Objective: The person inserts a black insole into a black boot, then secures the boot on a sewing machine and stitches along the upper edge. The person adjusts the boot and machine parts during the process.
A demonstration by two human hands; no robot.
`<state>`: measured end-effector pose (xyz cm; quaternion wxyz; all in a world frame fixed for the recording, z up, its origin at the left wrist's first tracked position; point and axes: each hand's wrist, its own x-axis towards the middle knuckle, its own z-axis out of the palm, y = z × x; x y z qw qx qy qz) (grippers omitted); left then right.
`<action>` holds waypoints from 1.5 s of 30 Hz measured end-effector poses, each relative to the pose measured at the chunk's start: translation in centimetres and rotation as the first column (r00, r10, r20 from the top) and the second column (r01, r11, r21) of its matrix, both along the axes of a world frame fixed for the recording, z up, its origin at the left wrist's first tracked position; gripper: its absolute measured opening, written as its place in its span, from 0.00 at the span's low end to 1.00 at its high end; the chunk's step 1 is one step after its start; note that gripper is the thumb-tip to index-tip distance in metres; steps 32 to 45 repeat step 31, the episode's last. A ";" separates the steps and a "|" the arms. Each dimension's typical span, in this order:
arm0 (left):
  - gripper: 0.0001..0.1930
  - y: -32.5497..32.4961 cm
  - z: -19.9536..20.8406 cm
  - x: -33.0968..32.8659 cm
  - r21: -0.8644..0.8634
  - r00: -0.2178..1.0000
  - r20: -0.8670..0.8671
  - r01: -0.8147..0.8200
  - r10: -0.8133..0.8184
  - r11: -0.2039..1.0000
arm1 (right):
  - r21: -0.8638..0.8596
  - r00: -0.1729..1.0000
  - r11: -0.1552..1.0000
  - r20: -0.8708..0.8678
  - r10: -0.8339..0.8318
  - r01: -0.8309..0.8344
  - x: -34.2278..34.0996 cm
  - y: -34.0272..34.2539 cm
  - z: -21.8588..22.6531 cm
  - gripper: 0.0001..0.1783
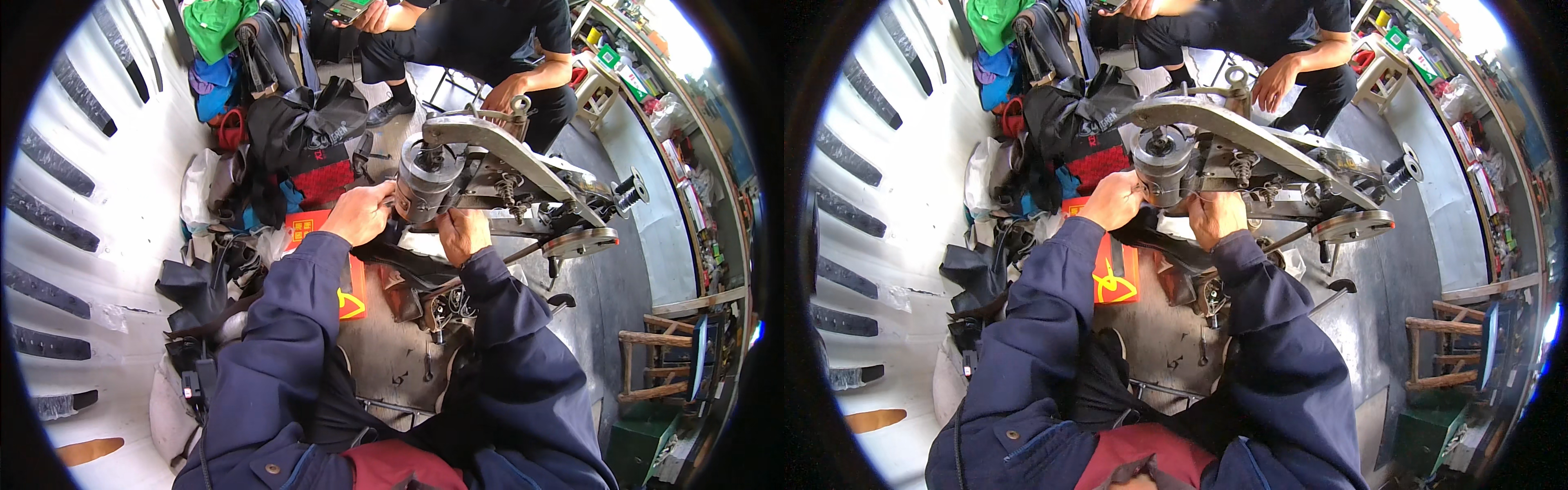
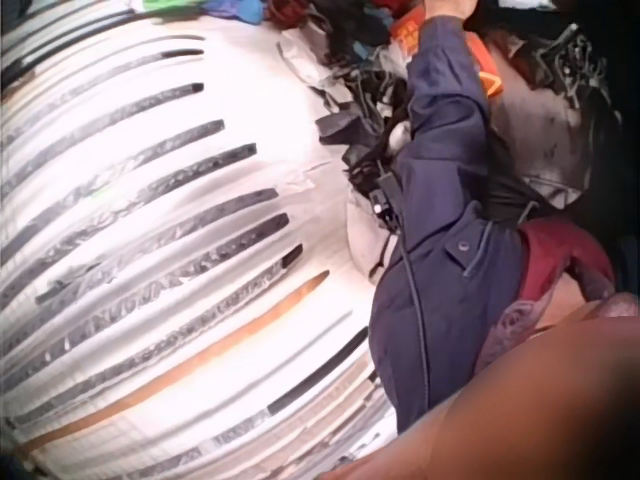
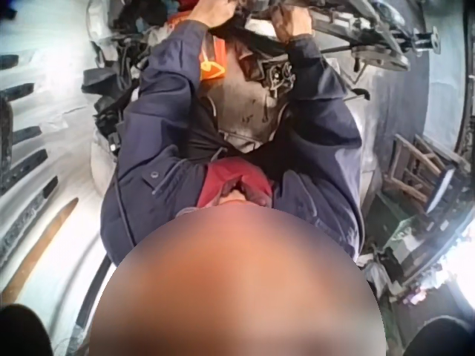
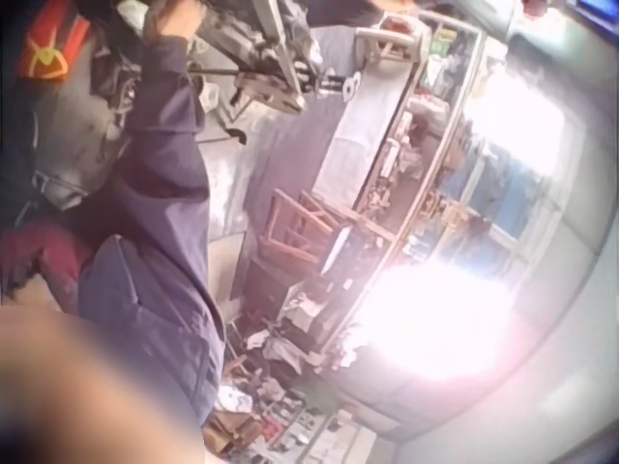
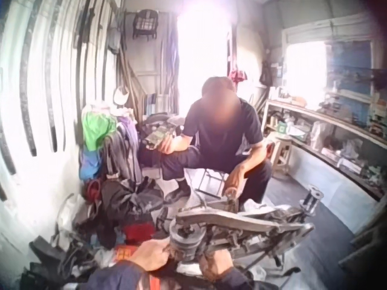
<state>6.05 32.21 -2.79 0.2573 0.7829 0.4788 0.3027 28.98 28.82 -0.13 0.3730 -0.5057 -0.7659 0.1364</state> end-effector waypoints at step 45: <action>0.22 -2.6 -0.8 -2.2 -0.412 0.923 0.383 0.199 -0.029 0.889 | -0.014 0.987 0.987 0.017 0.159 -0.159 0.2 -1.2 0.2 0.09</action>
